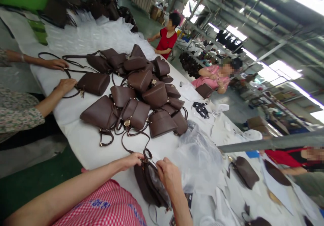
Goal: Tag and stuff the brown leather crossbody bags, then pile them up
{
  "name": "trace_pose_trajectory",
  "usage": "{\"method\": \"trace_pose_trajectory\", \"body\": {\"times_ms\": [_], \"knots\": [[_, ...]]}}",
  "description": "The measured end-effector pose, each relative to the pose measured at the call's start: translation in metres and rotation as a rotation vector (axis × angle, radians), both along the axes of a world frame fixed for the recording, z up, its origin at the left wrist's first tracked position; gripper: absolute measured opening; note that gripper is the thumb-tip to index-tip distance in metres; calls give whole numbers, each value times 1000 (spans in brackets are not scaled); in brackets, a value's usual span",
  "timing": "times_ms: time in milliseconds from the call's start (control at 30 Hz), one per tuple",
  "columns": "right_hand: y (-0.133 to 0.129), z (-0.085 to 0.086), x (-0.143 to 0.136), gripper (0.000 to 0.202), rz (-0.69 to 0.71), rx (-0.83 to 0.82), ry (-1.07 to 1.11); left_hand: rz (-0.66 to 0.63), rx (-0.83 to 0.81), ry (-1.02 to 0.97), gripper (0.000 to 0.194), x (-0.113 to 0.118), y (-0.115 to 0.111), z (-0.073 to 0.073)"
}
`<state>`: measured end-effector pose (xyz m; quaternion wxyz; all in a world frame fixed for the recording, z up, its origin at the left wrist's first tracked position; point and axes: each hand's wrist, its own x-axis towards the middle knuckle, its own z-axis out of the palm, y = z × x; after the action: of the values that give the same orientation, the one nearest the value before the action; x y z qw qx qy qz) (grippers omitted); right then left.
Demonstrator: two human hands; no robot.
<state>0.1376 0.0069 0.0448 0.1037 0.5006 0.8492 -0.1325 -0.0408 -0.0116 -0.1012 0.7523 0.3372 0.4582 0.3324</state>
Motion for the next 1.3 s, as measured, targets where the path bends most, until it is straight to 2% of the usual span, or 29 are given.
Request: {"method": "trace_pose_trajectory", "body": {"times_ms": [100,200,400,600,867,967,1133,1300], "knots": [[11,-18,-4,25,40,-124,-23,82,-28,-81,23,4,-2,-3],[18,-32,-8,23,55,-147,-68,141,-33,-148,24,4,-4,-3],[23,-36,-17,23,84,-173,-113,172,-34,-164,36,1,-8,-3],[24,-35,-26,23,14,-184,-168,122,153,196,35,4,-6,-11],[21,-50,-34,20,-37,-175,-173,25,277,311,10,14,-4,-12],[19,-50,-30,18,-53,-188,-116,8,321,372,9,13,-2,-8],[18,-42,-24,25,-49,-194,179,-23,417,469,13,-6,1,10],[21,-50,-41,25,26,-233,251,14,579,628,18,-24,3,31]]}}
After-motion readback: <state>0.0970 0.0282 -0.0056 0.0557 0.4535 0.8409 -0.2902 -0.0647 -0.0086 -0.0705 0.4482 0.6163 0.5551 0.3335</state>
